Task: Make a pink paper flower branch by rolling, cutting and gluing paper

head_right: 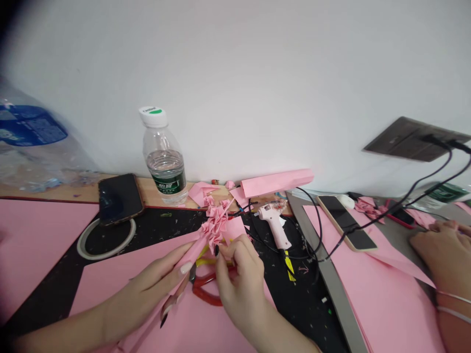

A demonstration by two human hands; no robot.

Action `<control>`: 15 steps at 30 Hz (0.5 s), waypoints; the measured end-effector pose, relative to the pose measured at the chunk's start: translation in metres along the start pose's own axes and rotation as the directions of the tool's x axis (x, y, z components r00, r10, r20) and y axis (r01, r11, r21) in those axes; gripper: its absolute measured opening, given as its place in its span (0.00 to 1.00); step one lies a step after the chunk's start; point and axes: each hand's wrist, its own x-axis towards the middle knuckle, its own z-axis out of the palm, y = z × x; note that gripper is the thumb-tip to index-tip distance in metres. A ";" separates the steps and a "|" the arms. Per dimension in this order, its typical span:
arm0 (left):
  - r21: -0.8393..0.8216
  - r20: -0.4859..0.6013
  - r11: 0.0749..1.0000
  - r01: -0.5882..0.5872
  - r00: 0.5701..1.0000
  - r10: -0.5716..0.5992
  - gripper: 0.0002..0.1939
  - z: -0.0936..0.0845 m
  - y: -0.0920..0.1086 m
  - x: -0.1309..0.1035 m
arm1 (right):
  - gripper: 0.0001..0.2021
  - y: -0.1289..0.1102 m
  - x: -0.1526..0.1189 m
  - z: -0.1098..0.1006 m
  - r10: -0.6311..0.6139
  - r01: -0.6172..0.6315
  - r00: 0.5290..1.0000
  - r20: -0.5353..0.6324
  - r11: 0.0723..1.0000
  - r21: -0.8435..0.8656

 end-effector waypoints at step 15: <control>-0.274 0.032 0.960 0.056 0.998 -0.049 0.26 -0.005 0.006 0.000 | 0.12 0.000 -0.004 0.007 0.339 -0.349 0.937 0.080 0.912 0.214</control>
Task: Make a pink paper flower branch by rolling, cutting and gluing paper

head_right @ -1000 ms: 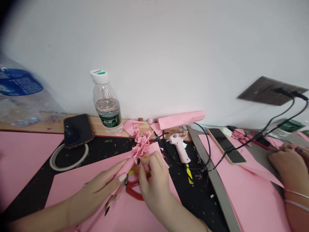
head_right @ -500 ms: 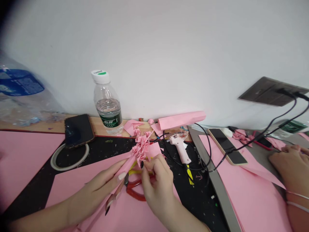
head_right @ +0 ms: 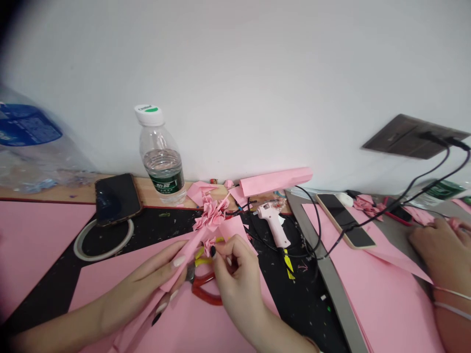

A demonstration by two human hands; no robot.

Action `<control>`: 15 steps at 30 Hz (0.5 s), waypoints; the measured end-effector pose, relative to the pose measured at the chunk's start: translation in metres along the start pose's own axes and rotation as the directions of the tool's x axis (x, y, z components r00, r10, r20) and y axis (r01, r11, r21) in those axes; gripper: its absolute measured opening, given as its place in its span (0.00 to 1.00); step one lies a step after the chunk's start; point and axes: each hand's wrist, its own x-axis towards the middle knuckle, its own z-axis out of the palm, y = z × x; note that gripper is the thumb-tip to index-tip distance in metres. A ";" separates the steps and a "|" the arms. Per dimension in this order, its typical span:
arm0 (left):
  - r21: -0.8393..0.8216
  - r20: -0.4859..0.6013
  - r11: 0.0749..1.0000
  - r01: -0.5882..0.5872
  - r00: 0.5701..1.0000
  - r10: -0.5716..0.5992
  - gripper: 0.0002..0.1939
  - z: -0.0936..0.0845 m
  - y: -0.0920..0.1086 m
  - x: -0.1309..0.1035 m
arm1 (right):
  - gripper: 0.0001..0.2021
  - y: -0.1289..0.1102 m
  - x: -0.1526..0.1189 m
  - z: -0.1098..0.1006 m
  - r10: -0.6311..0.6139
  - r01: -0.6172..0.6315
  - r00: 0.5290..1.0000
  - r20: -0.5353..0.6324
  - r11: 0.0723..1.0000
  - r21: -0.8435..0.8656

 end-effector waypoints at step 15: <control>0.236 -0.038 0.971 -0.028 0.999 0.038 0.25 0.009 -0.007 0.000 | 0.13 0.002 0.000 0.008 0.008 0.001 0.996 -0.090 0.996 0.093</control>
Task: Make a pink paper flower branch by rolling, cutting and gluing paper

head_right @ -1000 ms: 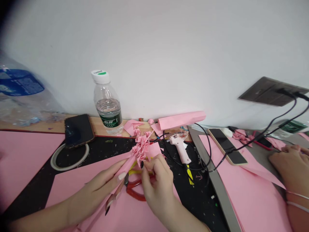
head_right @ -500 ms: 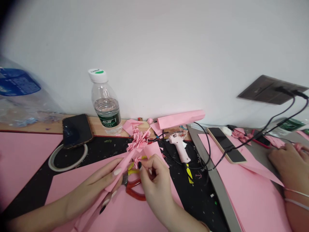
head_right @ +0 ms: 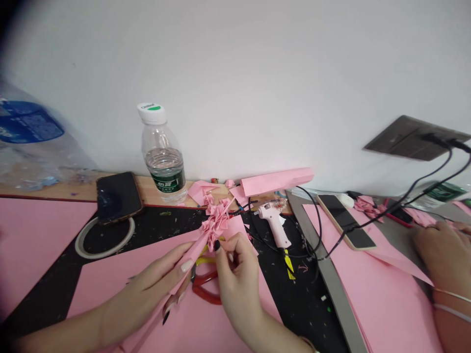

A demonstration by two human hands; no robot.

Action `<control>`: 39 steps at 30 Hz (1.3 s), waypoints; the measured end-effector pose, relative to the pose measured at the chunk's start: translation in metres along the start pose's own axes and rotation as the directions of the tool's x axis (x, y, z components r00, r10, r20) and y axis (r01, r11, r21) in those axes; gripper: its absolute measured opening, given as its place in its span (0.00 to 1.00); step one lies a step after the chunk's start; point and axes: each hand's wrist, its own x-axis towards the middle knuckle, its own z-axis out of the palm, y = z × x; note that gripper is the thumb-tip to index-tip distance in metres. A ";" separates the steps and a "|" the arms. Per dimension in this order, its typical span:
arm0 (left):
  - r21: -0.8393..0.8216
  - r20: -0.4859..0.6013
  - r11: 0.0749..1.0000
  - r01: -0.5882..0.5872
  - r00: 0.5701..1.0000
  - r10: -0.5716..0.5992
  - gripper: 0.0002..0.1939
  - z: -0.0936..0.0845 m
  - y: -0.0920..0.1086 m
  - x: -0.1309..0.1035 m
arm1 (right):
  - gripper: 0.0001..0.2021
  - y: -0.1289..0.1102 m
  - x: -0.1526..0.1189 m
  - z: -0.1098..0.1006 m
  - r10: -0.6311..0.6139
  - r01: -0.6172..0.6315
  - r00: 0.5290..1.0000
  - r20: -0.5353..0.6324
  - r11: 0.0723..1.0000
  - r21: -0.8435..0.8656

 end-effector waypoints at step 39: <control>0.290 -0.095 0.956 -0.050 0.992 0.081 0.26 0.007 -0.003 -0.001 | 0.12 0.001 -0.004 0.002 0.065 -0.064 0.998 -0.002 0.995 0.070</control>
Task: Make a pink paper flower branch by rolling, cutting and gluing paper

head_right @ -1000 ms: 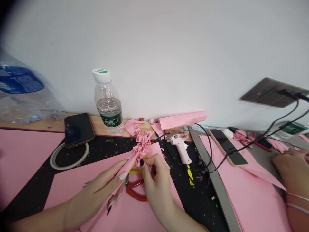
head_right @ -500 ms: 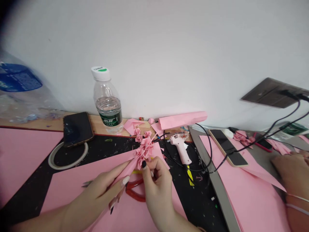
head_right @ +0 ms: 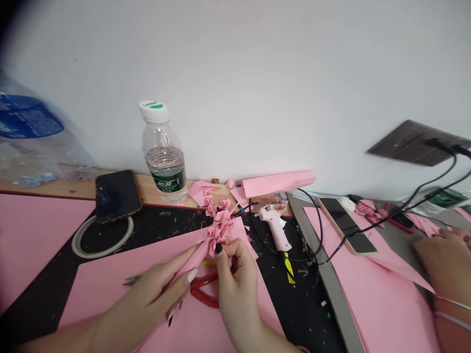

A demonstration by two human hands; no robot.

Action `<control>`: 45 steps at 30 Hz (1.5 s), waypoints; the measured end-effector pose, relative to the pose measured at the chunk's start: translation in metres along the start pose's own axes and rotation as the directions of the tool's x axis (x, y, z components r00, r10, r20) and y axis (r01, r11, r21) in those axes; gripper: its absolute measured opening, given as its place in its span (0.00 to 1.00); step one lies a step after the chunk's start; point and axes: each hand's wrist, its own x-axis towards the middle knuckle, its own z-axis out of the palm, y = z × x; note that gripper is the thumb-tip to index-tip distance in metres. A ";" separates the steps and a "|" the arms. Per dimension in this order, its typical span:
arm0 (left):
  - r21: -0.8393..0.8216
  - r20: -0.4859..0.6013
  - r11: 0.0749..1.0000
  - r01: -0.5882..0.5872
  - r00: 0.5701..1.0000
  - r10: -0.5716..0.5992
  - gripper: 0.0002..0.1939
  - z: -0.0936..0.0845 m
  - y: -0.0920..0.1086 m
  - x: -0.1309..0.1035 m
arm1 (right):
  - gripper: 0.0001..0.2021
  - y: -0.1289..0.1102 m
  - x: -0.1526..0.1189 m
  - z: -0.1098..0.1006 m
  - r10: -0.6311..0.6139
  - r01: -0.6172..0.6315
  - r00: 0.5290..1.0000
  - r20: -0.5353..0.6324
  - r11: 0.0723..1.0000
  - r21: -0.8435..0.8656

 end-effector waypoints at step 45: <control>-0.068 0.066 0.998 0.009 0.998 -0.005 0.28 0.001 -0.009 0.003 | 0.13 -0.002 0.002 0.000 0.052 -0.052 0.994 0.092 0.999 -0.008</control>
